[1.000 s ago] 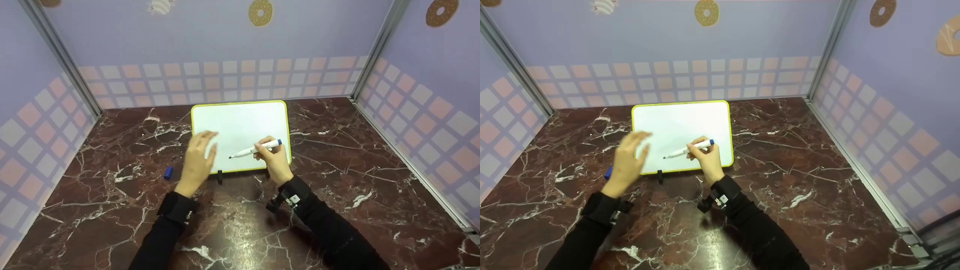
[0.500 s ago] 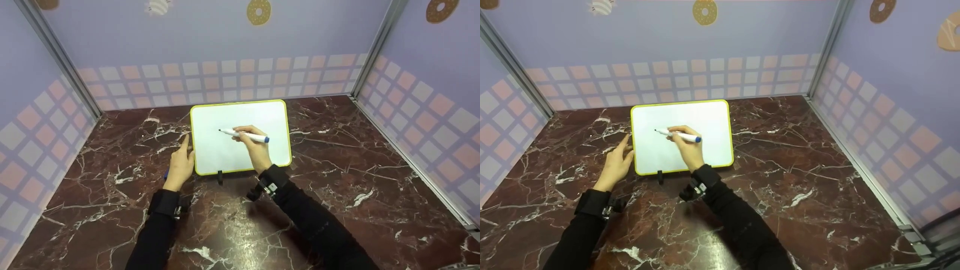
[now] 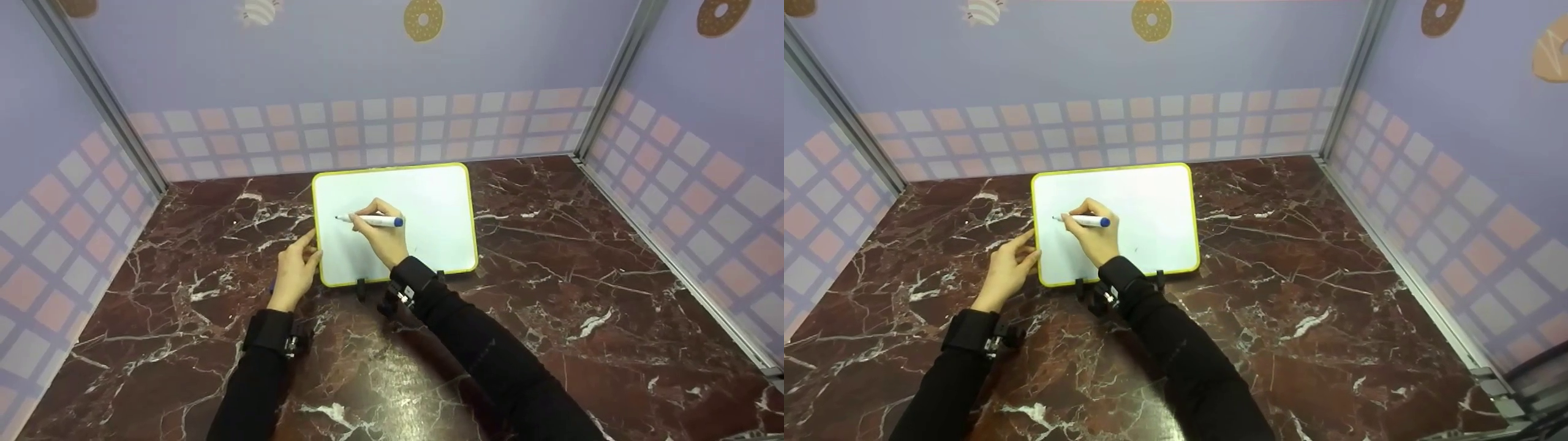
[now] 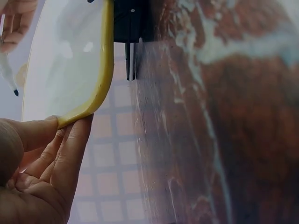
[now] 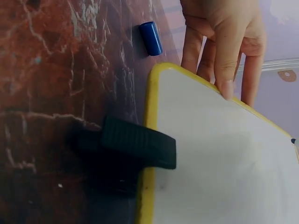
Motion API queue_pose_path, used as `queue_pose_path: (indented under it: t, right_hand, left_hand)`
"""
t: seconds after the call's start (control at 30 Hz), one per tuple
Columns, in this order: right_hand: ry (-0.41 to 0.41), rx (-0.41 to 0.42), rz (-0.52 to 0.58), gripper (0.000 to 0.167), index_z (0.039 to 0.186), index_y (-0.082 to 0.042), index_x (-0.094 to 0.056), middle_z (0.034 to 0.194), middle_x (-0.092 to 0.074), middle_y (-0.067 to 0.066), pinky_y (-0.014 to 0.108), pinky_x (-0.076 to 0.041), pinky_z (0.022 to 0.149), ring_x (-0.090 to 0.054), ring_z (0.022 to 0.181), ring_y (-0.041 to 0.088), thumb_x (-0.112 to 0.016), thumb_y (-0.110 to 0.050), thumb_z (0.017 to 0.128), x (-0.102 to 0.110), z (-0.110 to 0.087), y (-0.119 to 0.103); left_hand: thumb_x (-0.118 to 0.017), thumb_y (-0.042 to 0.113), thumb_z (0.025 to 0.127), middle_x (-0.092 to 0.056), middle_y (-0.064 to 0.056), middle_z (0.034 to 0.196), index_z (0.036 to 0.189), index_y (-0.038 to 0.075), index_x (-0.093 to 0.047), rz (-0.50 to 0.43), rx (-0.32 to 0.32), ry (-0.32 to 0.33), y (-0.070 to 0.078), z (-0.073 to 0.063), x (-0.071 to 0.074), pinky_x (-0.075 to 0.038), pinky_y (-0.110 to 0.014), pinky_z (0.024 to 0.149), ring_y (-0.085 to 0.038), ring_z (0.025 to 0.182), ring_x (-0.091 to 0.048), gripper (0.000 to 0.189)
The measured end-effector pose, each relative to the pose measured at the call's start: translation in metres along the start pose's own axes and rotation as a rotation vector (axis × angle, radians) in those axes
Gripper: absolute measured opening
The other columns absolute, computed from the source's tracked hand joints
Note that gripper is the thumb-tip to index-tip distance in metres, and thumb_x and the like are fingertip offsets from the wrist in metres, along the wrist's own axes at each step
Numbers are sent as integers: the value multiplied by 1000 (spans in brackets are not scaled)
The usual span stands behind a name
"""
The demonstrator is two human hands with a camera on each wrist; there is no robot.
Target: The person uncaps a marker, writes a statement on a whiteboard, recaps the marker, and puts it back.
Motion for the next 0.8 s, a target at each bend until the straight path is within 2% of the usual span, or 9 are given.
queue_pose_path:
  t: [0.23,0.37,0.5,0.6,0.7,0.8]
  right_hand:
    - [0,30,-49,15,81,4,-61,85,-70,22,31,-62,71,-71,69,15,-70,-3,89,-4,6,9]
    - [3,21,-62,13,81,6,-61,84,-70,23,27,-61,70,-71,71,21,-70,1,89,-5,5,1]
    - [-10,13,-74,14,82,13,-59,87,-68,29,24,-60,70,-71,76,40,-68,5,89,-6,3,-13]
    - [-23,25,-82,16,82,15,-58,90,-68,31,23,-60,70,-69,78,46,-68,5,89,-7,4,-10]
    - [-29,32,-102,18,80,12,-58,84,-69,28,19,-55,64,-70,73,39,-69,2,89,-7,4,1]
    - [-46,32,-126,19,75,6,-59,75,-69,22,18,-45,57,-67,64,23,-71,0,88,-7,0,10]
  left_hand:
    - [-59,1,97,-69,-29,110,145,-1,-47,6,-21,10,1,0,0,-61,-44,78,-38,96,-71,49]
    - [-60,1,97,-69,-30,109,144,-1,-48,-7,-26,12,1,0,0,-61,-42,74,-39,95,-71,49]
    - [-60,0,97,-69,-29,108,145,-1,-48,-19,-24,13,1,-1,1,-62,-40,71,-38,92,-72,49]
    - [-60,0,97,-70,-29,107,145,-1,-48,-35,-23,15,2,-1,1,-63,-40,71,-38,92,-72,50]
    - [-60,0,96,-69,-30,109,144,-1,-48,-41,-21,18,1,-1,1,-63,-40,72,-39,94,-72,49]
    - [-60,-1,96,-69,-31,110,144,-2,-48,-34,-19,20,0,0,1,-63,-40,72,-40,96,-71,50]
Point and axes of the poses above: each hand's wrist, its own z-axis towards the middle knuckle, its own x-axis out of the back of the hand, y = z × x, the point moved 5 cm from there along z, towards the middle knuckle
